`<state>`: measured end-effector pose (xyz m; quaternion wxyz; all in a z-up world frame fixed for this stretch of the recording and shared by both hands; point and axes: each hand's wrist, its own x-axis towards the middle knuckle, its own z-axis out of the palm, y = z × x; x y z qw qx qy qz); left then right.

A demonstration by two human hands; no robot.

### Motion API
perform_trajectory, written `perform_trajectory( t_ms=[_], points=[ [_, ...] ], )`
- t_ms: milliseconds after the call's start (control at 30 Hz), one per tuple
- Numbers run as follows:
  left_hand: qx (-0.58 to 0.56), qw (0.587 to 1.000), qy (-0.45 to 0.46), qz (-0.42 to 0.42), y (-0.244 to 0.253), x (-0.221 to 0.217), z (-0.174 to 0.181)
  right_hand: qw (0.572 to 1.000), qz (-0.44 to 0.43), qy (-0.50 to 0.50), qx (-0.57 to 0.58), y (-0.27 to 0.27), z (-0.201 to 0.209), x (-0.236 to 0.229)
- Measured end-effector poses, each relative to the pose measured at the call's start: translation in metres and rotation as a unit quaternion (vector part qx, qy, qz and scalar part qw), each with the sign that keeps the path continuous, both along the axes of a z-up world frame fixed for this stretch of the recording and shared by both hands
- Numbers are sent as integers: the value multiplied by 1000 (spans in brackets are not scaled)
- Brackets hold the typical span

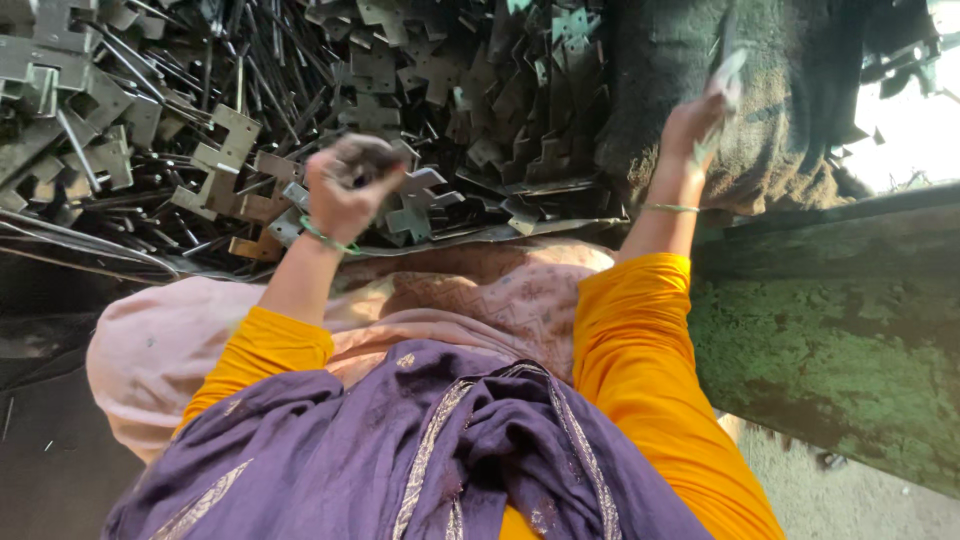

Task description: The person sits and sorts small metal brackets from a large bin, picking them up by hand and placing them onto a nearby surface. The hands repeatedly reach into the bin, separate individual pieces, and transfer them to a pile on the right.

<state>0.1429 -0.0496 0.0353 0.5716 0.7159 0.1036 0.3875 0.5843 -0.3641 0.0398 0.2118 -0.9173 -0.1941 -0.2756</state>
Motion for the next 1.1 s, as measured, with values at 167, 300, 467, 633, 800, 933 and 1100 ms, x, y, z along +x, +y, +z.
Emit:
perform_trajectory(
  t_ms=[167, 300, 467, 633, 800, 933, 1100],
  points=[
    [-512, 789, -324, -105, 36, -20, 43, 982, 95, -155, -55, 23, 23, -69],
    [-499, 790, -321, -154, 65, -40, 67, 931, 363, 26, -14, 47, 41, -152],
    [-147, 987, 37, 54, 94, -16, 50, 914, 304, 230, -139, 66, 57, -181],
    [344, 852, 351, 182, 86, 12, -1, 917, 310, 207, -138, 72, 57, -176],
    [424, 803, 331, 255, 73, 39, -35, 914, 348, 177, -108, 74, 52, -167],
    [390, 827, 309, 263, 77, 42, -46, 885, 403, 231, -40, 71, 51, -171],
    [196, 931, 124, 281, 92, 36, -36, 737, 456, 353, 352, 76, 70, -187]
  ],
)
